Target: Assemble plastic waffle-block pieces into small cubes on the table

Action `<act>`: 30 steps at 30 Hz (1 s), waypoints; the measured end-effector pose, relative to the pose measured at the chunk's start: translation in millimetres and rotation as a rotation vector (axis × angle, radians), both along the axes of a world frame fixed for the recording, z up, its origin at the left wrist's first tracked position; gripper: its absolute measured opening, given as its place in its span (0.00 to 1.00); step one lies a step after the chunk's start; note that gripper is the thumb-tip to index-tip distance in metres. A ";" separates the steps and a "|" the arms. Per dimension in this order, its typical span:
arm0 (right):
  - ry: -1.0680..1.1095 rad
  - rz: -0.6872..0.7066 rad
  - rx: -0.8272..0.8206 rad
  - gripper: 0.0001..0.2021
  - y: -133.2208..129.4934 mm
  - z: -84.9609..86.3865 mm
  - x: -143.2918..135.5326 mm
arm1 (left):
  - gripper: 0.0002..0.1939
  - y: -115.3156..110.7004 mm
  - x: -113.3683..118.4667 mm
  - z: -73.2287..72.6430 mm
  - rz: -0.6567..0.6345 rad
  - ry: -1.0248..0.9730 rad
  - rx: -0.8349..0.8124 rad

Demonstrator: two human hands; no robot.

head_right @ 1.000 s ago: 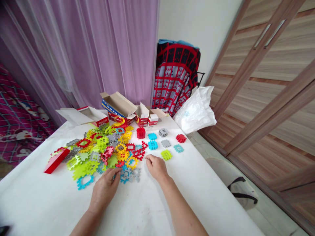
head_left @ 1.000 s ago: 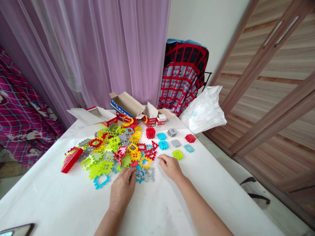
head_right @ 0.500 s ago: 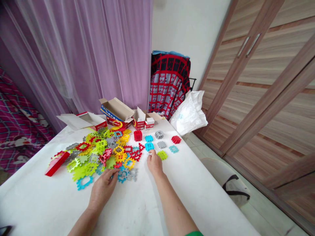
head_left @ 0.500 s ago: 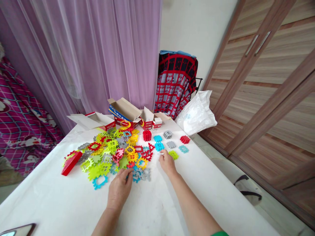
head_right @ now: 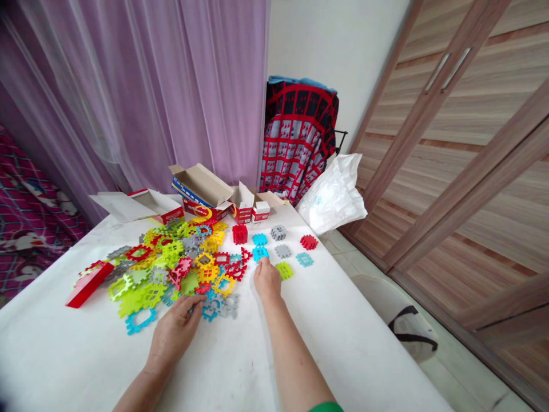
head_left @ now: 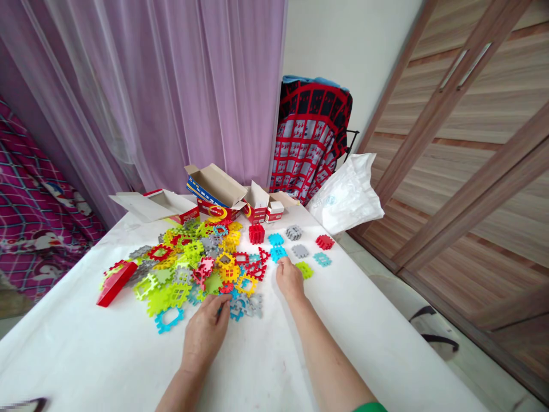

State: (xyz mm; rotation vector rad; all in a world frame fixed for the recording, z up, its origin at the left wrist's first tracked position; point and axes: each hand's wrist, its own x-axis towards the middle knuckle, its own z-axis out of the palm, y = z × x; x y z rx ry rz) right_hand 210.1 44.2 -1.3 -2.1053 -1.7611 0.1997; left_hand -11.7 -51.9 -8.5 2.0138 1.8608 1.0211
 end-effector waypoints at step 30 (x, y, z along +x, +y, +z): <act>-0.016 0.013 0.015 0.14 -2.1 -0.2 0.2 | 0.13 0.5 0.5 0.3 0.004 0.014 -0.024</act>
